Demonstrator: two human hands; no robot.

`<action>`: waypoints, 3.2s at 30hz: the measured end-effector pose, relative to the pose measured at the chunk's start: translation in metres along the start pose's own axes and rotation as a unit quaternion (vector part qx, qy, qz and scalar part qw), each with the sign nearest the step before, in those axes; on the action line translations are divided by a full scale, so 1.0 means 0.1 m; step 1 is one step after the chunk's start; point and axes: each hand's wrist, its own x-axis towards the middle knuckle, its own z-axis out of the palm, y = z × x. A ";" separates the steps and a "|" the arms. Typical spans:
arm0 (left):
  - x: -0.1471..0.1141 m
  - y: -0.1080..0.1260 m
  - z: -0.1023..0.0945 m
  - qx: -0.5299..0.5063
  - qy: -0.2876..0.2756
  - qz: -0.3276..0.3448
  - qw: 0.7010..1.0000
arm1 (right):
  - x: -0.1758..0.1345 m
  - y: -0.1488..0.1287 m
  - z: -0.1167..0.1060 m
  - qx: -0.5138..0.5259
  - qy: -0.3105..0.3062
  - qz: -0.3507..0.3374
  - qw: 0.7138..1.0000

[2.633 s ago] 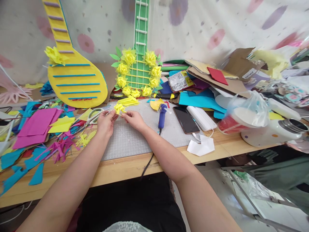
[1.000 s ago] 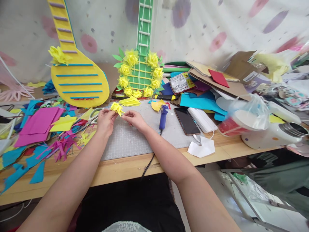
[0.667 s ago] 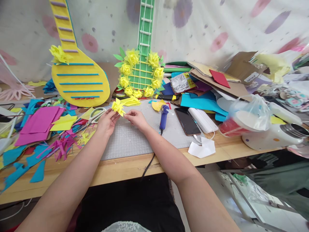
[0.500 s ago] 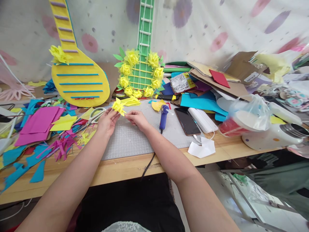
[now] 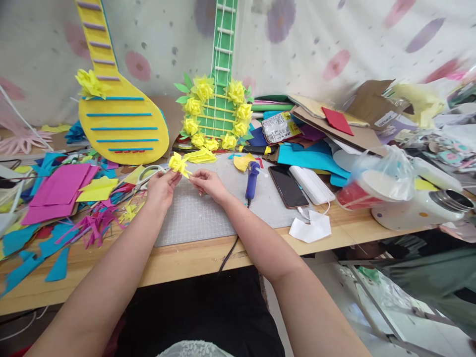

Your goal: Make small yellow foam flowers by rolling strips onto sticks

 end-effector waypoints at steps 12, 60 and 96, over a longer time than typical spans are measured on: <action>-0.04 0.02 -0.01 0.050 -0.008 0.008 0.999 | 0.04 0.00 -0.05 0.021 0.023 0.033 0.999; -0.02 -0.02 -0.01 0.038 0.045 -0.011 0.998 | 0.02 0.00 -0.03 0.013 -0.032 0.060 0.998; -0.05 -0.10 0.01 0.052 -0.006 0.004 0.999 | 0.11 0.13 -0.03 0.002 -0.022 0.035 0.999</action>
